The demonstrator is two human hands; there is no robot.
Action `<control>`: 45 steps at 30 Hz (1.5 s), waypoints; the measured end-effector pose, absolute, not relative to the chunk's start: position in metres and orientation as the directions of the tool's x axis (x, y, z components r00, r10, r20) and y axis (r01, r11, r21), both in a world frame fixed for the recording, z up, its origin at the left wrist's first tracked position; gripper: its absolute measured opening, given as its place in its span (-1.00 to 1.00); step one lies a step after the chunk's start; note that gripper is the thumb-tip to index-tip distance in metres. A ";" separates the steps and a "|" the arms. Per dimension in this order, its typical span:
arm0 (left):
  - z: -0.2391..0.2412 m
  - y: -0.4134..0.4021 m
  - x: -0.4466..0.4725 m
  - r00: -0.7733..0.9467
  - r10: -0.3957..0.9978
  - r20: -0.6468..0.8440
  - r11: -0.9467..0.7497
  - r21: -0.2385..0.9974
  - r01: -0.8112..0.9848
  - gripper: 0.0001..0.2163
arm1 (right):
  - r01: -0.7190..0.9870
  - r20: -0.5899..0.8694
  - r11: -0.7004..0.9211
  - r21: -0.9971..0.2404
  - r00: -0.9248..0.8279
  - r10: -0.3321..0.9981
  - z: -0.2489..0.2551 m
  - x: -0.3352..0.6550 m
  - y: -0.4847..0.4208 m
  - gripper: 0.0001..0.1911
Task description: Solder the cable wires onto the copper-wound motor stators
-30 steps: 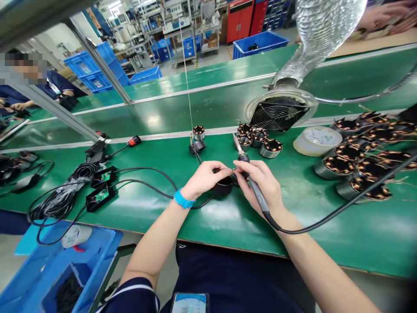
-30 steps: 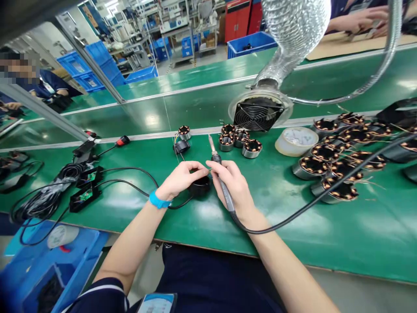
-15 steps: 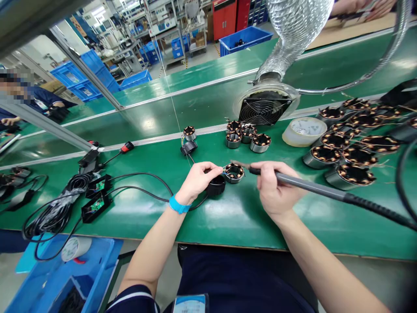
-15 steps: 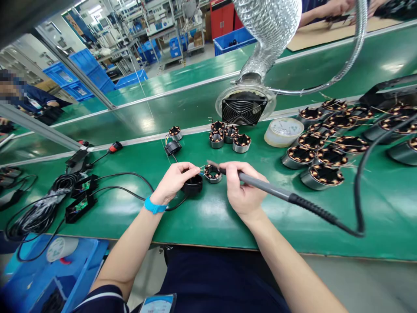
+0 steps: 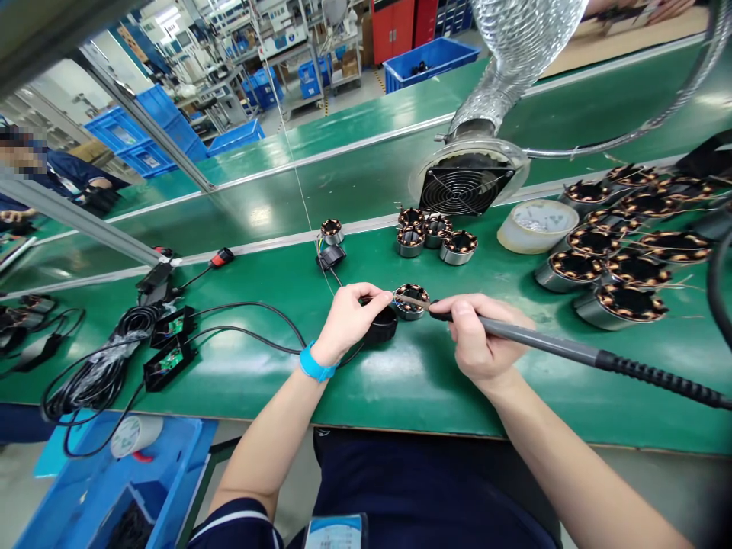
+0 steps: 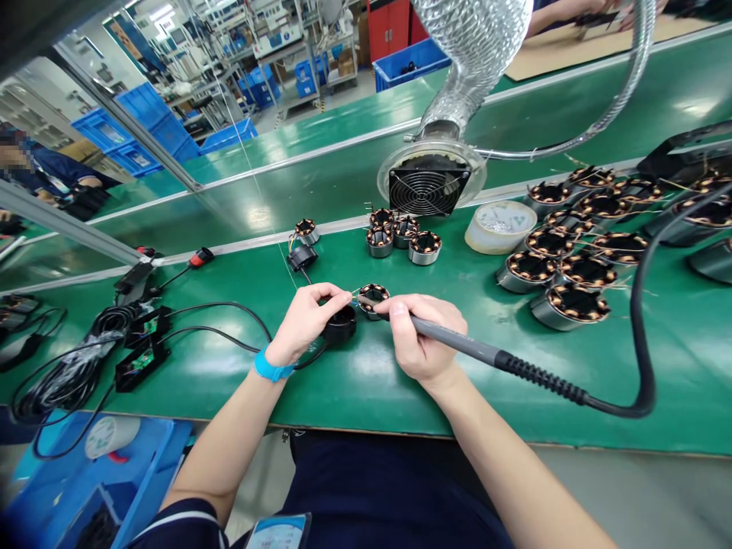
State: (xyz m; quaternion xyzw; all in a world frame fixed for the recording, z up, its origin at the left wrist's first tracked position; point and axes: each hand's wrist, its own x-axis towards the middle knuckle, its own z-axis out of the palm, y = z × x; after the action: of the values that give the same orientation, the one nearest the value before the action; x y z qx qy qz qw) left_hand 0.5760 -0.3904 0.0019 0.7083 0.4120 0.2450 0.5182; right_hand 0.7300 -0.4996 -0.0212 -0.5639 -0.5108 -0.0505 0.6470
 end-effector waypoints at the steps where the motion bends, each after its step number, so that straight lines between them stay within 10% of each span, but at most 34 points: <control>1: 0.002 -0.390 0.576 0.541 0.838 -0.077 -0.127 0.935 0.331 -0.71 | 0.639 0.719 0.364 -0.678 0.473 0.509 -0.021 0.730 -0.499 -0.67; 45: -0.001 -0.389 0.576 0.521 0.847 -0.100 -0.088 0.942 0.325 -0.73 | 0.541 0.628 0.326 -0.775 0.604 0.491 -0.031 0.730 -0.500 -0.62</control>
State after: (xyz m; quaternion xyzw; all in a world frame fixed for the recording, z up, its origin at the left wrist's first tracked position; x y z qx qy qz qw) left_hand 0.5756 -0.3892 -0.0010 0.6948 0.4217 0.2479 0.5272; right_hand 0.7304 -0.5003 -0.0307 -0.5804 -0.4445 -0.0184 0.6820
